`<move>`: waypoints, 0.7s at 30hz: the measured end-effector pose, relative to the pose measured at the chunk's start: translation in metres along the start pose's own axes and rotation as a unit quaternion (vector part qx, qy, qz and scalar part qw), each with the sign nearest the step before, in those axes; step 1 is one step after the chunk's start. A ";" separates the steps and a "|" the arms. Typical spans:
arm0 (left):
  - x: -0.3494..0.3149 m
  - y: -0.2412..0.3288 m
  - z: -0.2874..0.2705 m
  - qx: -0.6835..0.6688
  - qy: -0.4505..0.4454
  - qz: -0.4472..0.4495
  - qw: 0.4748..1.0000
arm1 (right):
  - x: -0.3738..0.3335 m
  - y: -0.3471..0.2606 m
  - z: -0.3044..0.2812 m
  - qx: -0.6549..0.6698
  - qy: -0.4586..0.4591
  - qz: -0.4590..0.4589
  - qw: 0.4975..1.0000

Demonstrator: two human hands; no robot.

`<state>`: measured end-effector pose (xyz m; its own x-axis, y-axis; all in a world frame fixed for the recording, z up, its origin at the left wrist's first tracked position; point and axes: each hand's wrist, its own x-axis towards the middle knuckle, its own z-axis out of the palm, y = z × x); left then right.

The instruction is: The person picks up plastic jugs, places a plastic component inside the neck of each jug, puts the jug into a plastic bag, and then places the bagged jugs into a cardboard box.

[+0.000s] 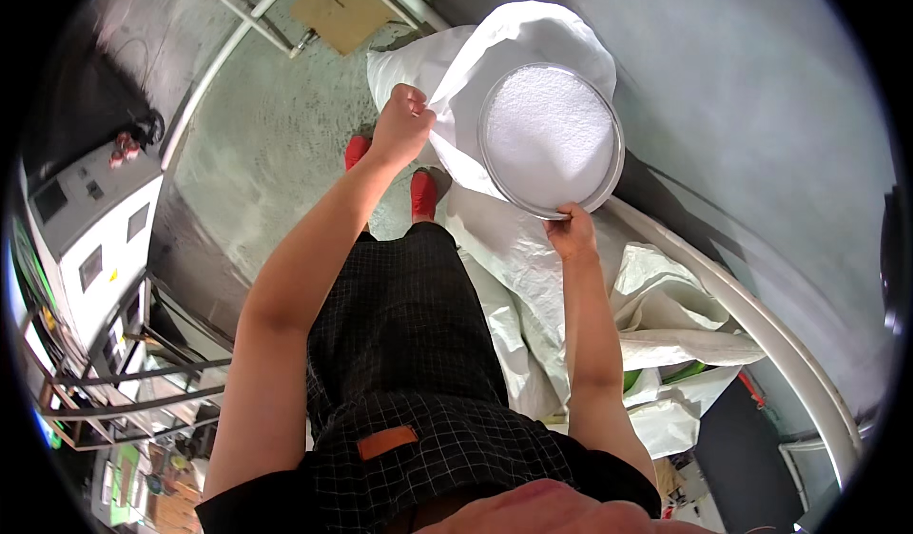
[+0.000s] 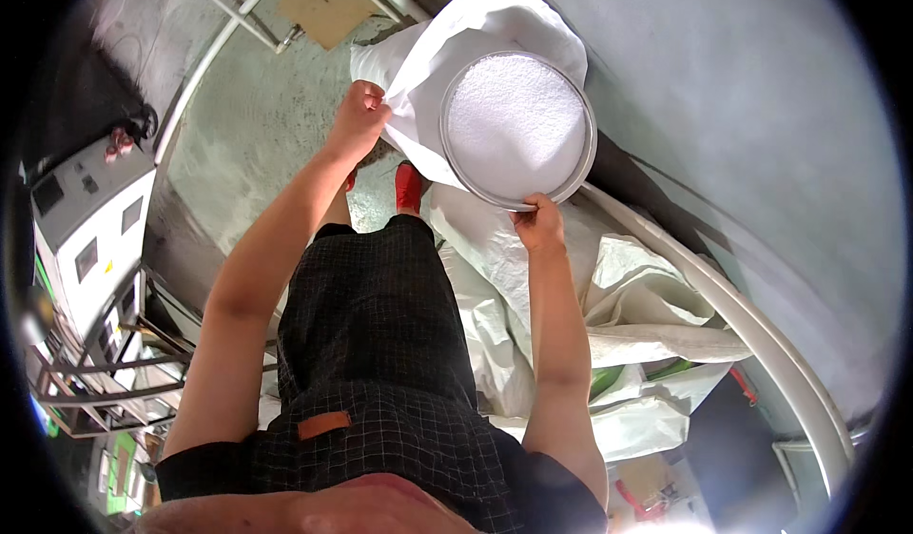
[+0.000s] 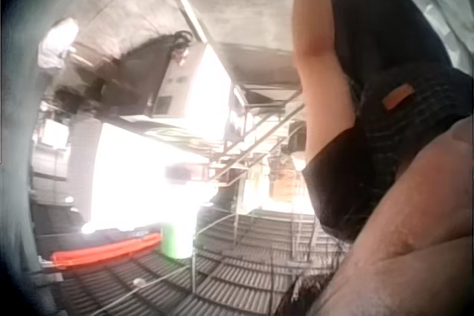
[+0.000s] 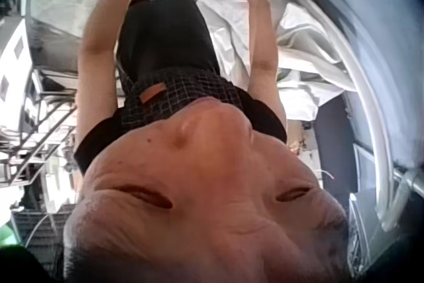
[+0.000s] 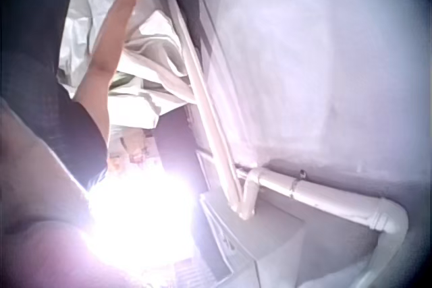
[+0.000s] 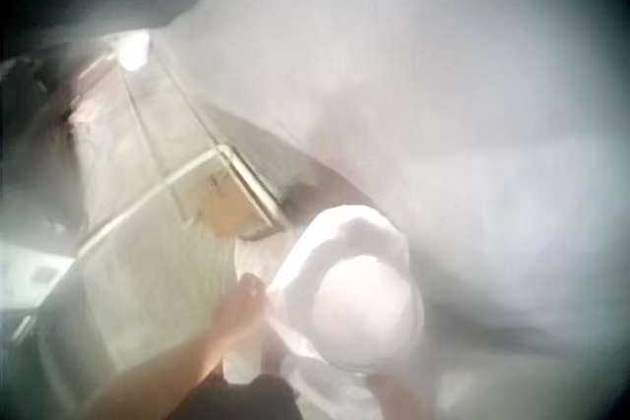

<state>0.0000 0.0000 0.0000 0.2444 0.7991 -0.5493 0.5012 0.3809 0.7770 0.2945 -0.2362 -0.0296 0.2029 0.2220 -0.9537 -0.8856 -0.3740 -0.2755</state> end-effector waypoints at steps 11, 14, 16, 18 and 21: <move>-0.188 -0.133 -0.006 -0.056 0.070 -0.122 0.988 | -0.046 -0.015 0.063 -0.055 0.142 0.013 0.988; -0.257 -0.188 -0.017 -0.066 0.088 -0.229 0.967 | -0.049 -0.020 0.063 -0.089 0.149 0.057 0.983; -0.308 -0.252 -0.017 -0.078 0.106 -0.241 0.962 | -0.057 -0.021 0.070 -0.137 0.155 0.058 0.977; -0.354 -0.276 -0.026 -0.116 0.115 -0.314 0.935 | -0.059 -0.018 0.070 -0.172 0.162 0.058 0.970; -0.426 -0.336 -0.030 -0.066 0.148 -0.350 0.923 | -0.053 -0.015 0.064 -0.184 0.166 0.058 0.967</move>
<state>-0.2978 -0.4549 -0.0180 -0.3479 0.4206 -0.8379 0.3394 0.8896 0.3056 0.2703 -0.1841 0.0326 0.2878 -0.1188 -0.9503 -0.7141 -0.6878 -0.1303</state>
